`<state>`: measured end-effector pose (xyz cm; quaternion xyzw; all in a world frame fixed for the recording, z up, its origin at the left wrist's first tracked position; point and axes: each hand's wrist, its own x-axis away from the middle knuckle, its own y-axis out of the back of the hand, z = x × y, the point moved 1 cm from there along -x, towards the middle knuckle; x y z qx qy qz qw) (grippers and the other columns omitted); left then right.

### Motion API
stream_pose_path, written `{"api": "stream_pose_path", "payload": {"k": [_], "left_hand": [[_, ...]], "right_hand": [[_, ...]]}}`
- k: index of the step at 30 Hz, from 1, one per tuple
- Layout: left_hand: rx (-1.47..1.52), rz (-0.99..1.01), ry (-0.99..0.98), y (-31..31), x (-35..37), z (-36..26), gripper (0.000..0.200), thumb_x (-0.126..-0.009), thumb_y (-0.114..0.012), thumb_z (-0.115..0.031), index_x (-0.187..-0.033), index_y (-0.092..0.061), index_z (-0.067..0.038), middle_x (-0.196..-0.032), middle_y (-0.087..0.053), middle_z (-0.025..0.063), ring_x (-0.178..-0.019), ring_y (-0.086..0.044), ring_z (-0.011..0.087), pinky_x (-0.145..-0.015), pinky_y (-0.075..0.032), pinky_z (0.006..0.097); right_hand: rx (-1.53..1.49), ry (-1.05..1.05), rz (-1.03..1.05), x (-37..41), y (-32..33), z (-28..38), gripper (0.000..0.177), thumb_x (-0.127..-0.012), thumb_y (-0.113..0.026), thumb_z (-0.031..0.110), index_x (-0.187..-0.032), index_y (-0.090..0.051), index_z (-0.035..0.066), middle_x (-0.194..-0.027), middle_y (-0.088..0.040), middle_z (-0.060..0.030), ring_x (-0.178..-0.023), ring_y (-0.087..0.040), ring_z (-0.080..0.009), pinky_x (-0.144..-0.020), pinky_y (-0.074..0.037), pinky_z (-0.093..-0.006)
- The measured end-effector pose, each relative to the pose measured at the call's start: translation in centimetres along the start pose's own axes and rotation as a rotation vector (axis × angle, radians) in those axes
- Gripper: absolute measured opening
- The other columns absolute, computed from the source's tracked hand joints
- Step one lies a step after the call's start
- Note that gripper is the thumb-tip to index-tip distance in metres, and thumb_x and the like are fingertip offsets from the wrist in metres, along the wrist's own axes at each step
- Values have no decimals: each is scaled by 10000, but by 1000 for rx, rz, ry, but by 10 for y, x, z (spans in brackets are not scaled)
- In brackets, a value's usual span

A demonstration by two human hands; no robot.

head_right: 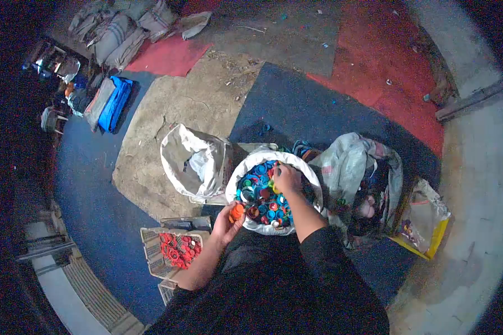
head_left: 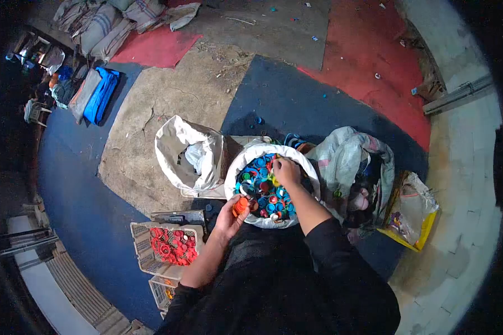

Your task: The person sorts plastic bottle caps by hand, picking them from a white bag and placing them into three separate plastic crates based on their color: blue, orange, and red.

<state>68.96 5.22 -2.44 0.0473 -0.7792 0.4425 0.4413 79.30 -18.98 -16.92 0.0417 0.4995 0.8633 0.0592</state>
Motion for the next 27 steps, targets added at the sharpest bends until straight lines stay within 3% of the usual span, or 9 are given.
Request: {"api": "stream_pose_path", "payload": {"k": [3, 7, 10, 13, 14, 17, 22, 27], "left_hand": [[-6, -28, -15, 0, 0, 1, 177, -990, -570, -208, -1070, -589, -52, -1038, -668, 86, -897, -665, 176, -746, -595, 269], [-20, 1, -10, -1, -1, 2, 170, -992, -561, -199, -1075, -585, -53, -1056, -663, 80, -906, -661, 179, -748, -596, 269], [-31, -13, -6, -6, 2, 1, 175, -990, -562, -204, -1082, -587, -57, -1052, -663, 79, -905, -660, 175, -728, -596, 264], [-26, 38, -2, 2, -1, 3, 173, -997, -551, -204, -1082, -601, -62, -1073, -676, 78, -960, -678, 174, -772, -609, 276], [-32, 6, -4, 3, -1, 4, 175, -992, -556, -204, -1084, -597, -61, -1058, -674, 77, -926, -675, 175, -742, -605, 267], [-44, -67, -3, 2, 1, 6, 180, -983, -567, -206, -1087, -589, -60, -1024, -671, 74, -853, -669, 177, -682, -599, 251], [-51, -89, -11, 14, 0, 11, 180, -984, -562, -210, -1081, -588, -60, -1031, -667, 77, -856, -665, 172, -664, -593, 252], [-88, -107, -19, 15, 8, 16, 178, -990, -554, -214, -1074, -585, -60, -1053, -660, 80, -874, -663, 166, -662, -589, 240]], "right_hand": [[154, -166, 233, -12, 19, 0, 254, -838, -709, 343, -899, -698, 96, -835, -701, -140, -840, -686, -328, -742, -537, -491], [184, -89, 166, -14, 16, 0, 289, -815, -740, 329, -987, -713, 97, -890, -719, -153, -869, -693, -314, -749, -537, -493], [216, -102, 254, -15, 19, 7, 353, -829, -728, 313, -1116, -696, 110, -980, -719, -150, -967, -680, -324, -808, -532, -485], [61, -52, 47, -8, 3, 7, 426, -840, -715, 304, -1220, -652, 122, -1093, -699, -145, -1035, -654, -333, -855, -516, -478], [108, -55, 86, -6, 1, 8, 403, -880, -672, 280, -1256, -626, 143, -1150, -677, -131, -1038, -645, -328, -849, -506, -479], [114, -99, 48, -6, 2, 16, 339, -925, -609, 258, -1249, -630, 163, -1110, -685, -122, -994, -654, -322, -811, -498, -492], [52, -313, 39, -11, -14, 22, 280, -958, -537, 266, -1199, -648, 177, -1142, -648, -109, -1112, -584, -307, -920, -355, -581], [42, -431, -96, -7, -29, 27, 229, -923, -572, 256, -1086, -700, 160, -1091, -625, -98, -1094, -567, -302, -907, -341, -556]]}}
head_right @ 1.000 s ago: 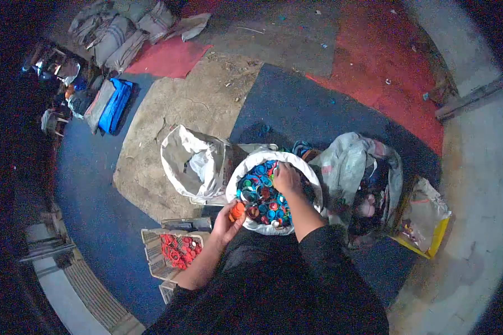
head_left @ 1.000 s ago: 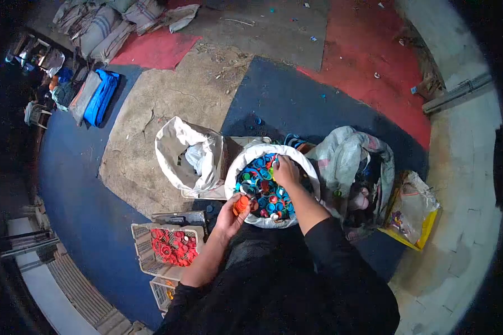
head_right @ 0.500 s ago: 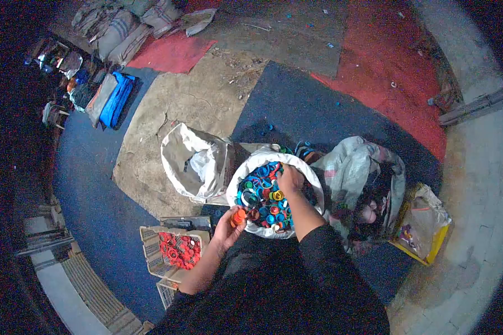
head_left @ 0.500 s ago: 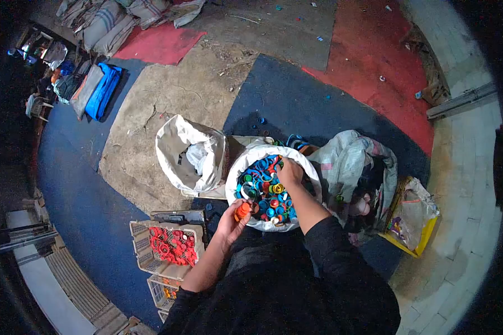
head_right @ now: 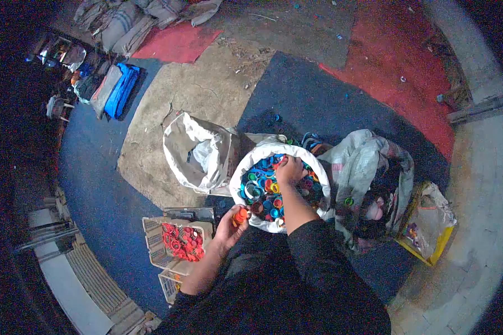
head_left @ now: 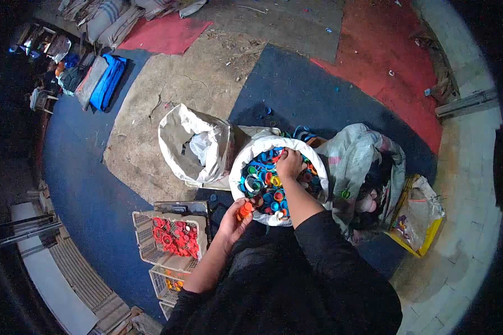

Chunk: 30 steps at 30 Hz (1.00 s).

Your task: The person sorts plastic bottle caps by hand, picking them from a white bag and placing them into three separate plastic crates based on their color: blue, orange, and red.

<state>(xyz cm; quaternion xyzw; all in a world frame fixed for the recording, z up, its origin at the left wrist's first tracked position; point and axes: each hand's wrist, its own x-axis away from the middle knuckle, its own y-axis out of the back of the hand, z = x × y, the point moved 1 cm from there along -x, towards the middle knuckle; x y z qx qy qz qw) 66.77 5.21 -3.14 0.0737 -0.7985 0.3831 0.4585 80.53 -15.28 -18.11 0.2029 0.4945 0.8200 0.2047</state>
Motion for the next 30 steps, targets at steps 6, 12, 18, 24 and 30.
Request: {"api": "stream_pose_path", "payload": {"k": [6, 12, 18, 24, 30], "left_hand": [[6, 36, -23, 13, 10, 5, 174, -991, -554, -219, -1082, -602, -78, -1055, -675, 62, -870, -667, 143, -689, -586, 241], [26, 31, -66, 16, 26, 0, 161, -997, -546, -207, -1085, -586, -78, -1074, -667, 71, -885, -664, 145, -686, -589, 241], [35, 82, -63, 20, 28, 4, 156, -997, -545, -201, -1085, -588, -79, -1063, -665, 73, -886, -664, 149, -682, -589, 243], [5, 99, -45, 8, 20, 6, 169, -997, -551, -211, -1066, -602, -66, -988, -675, 68, -864, -669, 155, -681, -587, 241], [8, 139, 26, -14, 12, 8, 172, -990, -568, -207, -1062, -596, -53, -967, -669, 75, -876, -673, 165, -696, -583, 233]], "right_hand": [[19, -336, 28, -4, 3, 22, 252, -906, -603, 313, -1081, -715, 170, -1164, -621, -78, -1132, -558, -304, -922, -374, -611], [80, -204, 11, -9, -2, 13, 173, -866, -672, 323, -1011, -750, 271, -1158, -623, -57, -1154, -536, -297, -908, -391, -611], [-149, 73, -75, -8, -13, -22, 121, -792, -757, 253, -864, -759, 156, -929, -672, -102, -990, -600, -325, -856, -453, -480], [-454, 425, -72, 36, 54, -47, 143, -755, -817, 170, -850, -753, 85, -1075, -673, -123, -839, -633, -255, -741, -499, -384], [-1162, -105, 448, 82, 119, -59, 244, -888, -749, 183, -1026, -688, -9, -1091, -674, -28, -882, -637, -89, -747, -515, -244]]}}
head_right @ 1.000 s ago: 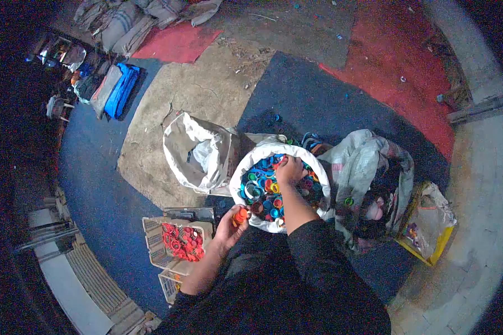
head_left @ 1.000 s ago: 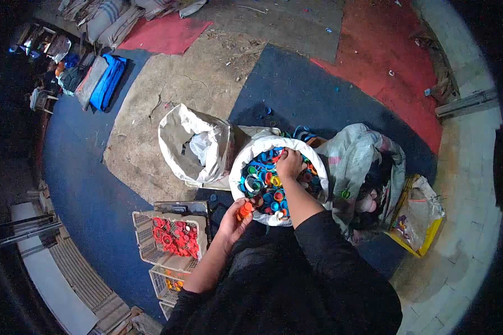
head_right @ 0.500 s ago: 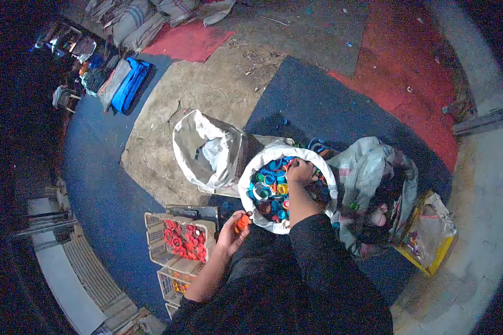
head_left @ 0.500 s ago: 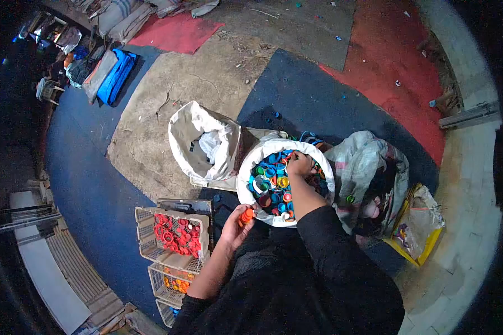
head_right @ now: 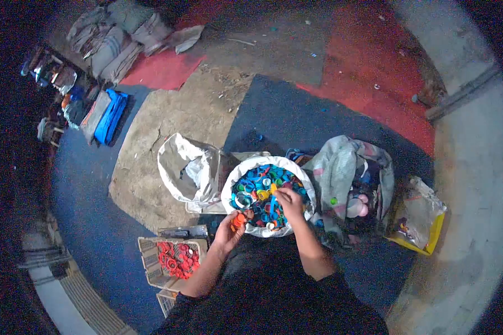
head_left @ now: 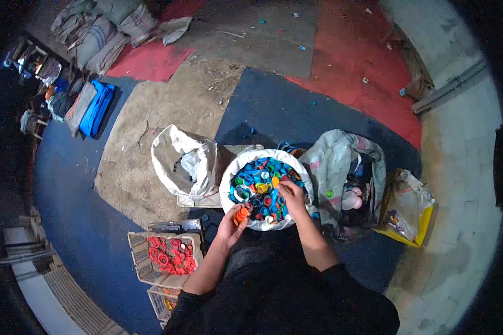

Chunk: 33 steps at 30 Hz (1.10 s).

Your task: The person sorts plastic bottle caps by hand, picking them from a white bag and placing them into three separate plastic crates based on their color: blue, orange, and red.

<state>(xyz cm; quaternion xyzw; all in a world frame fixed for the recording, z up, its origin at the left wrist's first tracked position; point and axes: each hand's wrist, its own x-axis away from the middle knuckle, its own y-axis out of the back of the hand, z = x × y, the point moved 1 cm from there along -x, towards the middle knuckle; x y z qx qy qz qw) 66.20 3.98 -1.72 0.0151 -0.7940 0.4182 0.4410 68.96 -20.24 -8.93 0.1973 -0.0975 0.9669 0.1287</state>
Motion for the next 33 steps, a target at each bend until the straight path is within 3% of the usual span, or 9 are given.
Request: {"api": "stream_pose_path", "payload": {"k": [1, 6, 11, 15, 18, 19, 22, 25, 33], "left_hand": [[-9, 17, 2, -3, -2, 1, 174, -992, -565, -209, -1061, -597, -52, -973, -670, 76, -879, -673, 165, -697, -582, 231], [-12, 9, 51, -9, -18, 7, 204, -990, -563, -239, -1067, -609, -55, -1004, -679, 73, -890, -671, 167, -720, -582, 249], [-20, 42, 77, -13, -28, 9, 227, -981, -579, -259, -1073, -613, -54, -966, -680, 72, -880, -670, 177, -711, -585, 260], [-38, 51, 83, -17, -30, 8, 230, -978, -585, -261, -1072, -612, -53, -960, -679, 73, -859, -672, 183, -688, -588, 255], [-36, 83, 98, -12, -37, 6, 232, -975, -588, -258, -1071, -608, -47, -972, -679, 78, -852, -675, 189, -676, -590, 252], [-37, 96, 106, -14, -37, 5, 233, -974, -588, -256, -1071, -607, -45, -979, -678, 80, -851, -676, 190, -673, -591, 251], [-27, 63, 61, -21, -35, 5, 236, -974, -585, -255, -1053, -609, -34, -999, -677, 84, -844, -678, 191, -658, -589, 242], [-16, 97, 60, -21, -37, 3, 253, -975, -580, -259, -1074, -606, -27, -1020, -673, 93, -882, -674, 202, -712, -599, 279], [96, 187, 122, -45, -31, 4, 372, -973, -562, -331, -1171, -579, -17, -1161, -632, 152, -1053, -634, 285, -939, -544, 427]], "right_hand": [[-51, -115, 13, 13, -2, 21, 224, -887, -749, 184, -1028, -685, 22, -990, -689, -7, -882, -631, -83, -722, -503, -222], [-596, -378, 243, 26, 6, 17, 271, -958, -637, 196, -1222, -599, 152, -1133, -669, -18, -1021, -667, -213, -821, -518, -380], [-350, -144, 145, 43, -10, 50, 383, -911, -687, 116, -1280, -593, 74, -1151, -663, -68, -1001, -677, -238, -867, -524, -389], [682, 349, 290, 40, 0, 59, 525, -880, -719, 120, -1367, -541, 37, -1311, -618, -139, -1165, -613, -202, -1013, -446, -325], [623, 181, 323, 44, 0, 63, 537, -874, -722, 119, -1374, -539, 43, -1298, -625, -145, -1176, -610, -222, -1012, -451, -341], [643, 368, 277, 46, -6, 68, 523, -854, -746, 122, -1348, -576, 97, -1095, -659, -108, -924, -657, -213, -772, -537, -334], [660, 286, 281, 58, -5, 91, 548, -833, -753, 93, -1352, -576, 104, -1104, -622, -86, -902, -647, -189, -752, -527, -312], [775, 636, 221, 57, -5, 94, 508, -810, -759, 91, -1289, -592, 58, -1162, -617, -93, -929, -637, -209, -887, -491, -329], [158, 437, 164, 71, -29, 104, 298, -817, -734, 65, -1083, -611, 14, -1042, -653, -76, -957, -665, -195, -855, -516, -323]]}}
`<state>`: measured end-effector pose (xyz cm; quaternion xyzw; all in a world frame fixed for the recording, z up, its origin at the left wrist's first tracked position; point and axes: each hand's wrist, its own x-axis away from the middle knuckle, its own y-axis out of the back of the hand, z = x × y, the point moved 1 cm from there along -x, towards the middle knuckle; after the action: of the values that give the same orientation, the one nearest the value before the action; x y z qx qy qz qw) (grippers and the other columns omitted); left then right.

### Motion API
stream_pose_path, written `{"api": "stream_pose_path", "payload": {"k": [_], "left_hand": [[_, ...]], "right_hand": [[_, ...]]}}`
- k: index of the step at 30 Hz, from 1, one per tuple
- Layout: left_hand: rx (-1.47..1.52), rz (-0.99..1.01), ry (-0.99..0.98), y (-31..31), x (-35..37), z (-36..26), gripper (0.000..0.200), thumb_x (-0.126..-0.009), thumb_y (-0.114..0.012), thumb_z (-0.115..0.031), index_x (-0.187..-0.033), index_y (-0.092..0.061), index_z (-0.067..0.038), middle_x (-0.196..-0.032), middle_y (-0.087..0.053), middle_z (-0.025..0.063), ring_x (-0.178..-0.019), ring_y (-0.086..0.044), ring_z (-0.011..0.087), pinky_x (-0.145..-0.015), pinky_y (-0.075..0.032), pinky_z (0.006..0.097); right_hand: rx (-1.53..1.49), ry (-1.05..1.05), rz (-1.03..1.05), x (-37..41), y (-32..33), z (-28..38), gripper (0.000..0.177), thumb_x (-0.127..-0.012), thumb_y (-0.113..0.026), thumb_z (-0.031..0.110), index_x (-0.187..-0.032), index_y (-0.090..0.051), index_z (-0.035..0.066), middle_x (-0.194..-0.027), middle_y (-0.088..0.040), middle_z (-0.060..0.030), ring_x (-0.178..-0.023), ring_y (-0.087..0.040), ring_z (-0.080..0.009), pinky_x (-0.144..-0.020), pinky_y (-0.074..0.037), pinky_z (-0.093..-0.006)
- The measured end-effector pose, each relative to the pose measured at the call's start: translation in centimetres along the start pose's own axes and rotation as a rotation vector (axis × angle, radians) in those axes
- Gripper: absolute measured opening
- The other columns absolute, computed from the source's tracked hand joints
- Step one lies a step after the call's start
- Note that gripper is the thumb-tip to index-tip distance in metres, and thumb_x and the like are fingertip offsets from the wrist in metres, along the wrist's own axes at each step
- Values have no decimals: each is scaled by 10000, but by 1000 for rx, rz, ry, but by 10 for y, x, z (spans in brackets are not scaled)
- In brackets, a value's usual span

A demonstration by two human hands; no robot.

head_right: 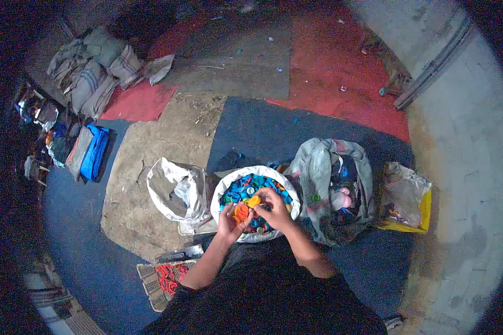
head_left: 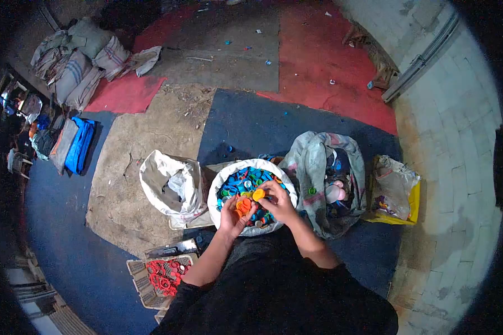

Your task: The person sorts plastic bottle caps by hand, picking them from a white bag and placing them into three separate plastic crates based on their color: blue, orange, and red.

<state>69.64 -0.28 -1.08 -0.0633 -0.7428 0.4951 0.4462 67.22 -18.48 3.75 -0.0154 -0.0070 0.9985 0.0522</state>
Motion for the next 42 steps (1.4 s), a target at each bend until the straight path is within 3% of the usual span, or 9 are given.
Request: {"api": "stream_pose_path", "payload": {"k": [6, 13, 15, 17, 19, 23, 28, 31, 42], "left_hand": [[-76, 56, 51, -26, -4, 7, 367, -995, -522, -390, -1152, -583, -64, -1090, -653, 93, -985, -649, 230, -855, -554, 356], [-191, 104, -32, 14, -22, 24, 274, -1028, -492, -353, -1085, -584, -101, -860, -639, -14, -680, -627, 93, -578, -522, 231], [-185, -100, -156, -12, 0, 22, 245, -1035, -476, -316, -1022, -591, -100, -908, -642, 30, -787, -640, 110, -637, -545, 246], [-163, 9, -283, -1, -1, 23, 285, -1043, -448, -300, -1031, -604, -62, -958, -651, 61, -839, -653, 152, -726, -553, 286], [-113, 44, -390, 10, 2, 28, 344, -1028, -385, -243, -1057, -625, 2, -1040, -651, 106, -1024, -616, 224, -955, -463, 360], [-265, -19, -701, 17, 27, 37, 355, -924, -396, -166, -1155, -609, 1, -1171, -622, 125, -1127, -579, 238, -1012, -434, 356], [-462, -377, -1060, 17, 87, 52, 367, -848, -440, -60, -1172, -597, 11, -1131, -622, 113, -1043, -593, 191, -935, -474, 305], [-480, -635, -1265, 30, 116, 79, 317, -856, -531, -6, -1167, -593, 1, -1108, -623, 101, -1017, -599, 178, -909, -495, 297], [102, -1118, -1524, 110, 225, 239, 150, -922, -666, -76, -1054, -607, -38, -1013, -645, 52, -941, -615, 127, -845, -517, 279]], "right_hand": [[665, 274, 130, 9, -26, 29, 298, -785, -733, 89, -1063, -648, 24, -1117, -677, -118, -1073, -642, -296, -911, -506, -392], [337, -14, 161, 33, -31, -1, 367, -851, -712, 120, -1191, -594, 51, -1289, -589, -119, -1209, -569, -274, -978, -477, -391], [57, -182, -81, 43, -38, -9, 409, -882, -710, 144, -1252, -550, 71, -1300, -571, -94, -1224, -552, -249, -971, -477, -395], [-190, -482, -165, 39, -43, -6, 482, -946, -660, 295, -1360, -445, 172, -1332, -507, -79, -1216, -531, -224, -982, -445, -415], [-370, -756, -65, 32, -49, -1, 476, -978, -590, 398, -1388, -411, 236, -1371, -474, -50, -1215, -528, -212, -972, -437, -421], [-630, -750, 122, 28, -84, -26, 355, -1004, -542, 432, -1293, -513, 226, -1258, -557, -2, -1173, -552, -170, -923, -460, -406], [-593, -788, 243, 45, -121, -16, 301, -1019, -528, 351, -1218, -594, 135, -1129, -617, -25, -1036, -615, -158, -854, -516, -293], [-585, -746, 358, 78, -134, -28, 306, -1021, -478, 232, -1257, -567, 60, -1181, -609, -84, -1110, -605, -222, -971, -498, -346], [-534, -1021, 855, 271, -136, -31, 221, -989, -556, 127, -1187, -546, 30, -1121, -620, -104, -1059, -612, -208, -967, -500, -357]]}}
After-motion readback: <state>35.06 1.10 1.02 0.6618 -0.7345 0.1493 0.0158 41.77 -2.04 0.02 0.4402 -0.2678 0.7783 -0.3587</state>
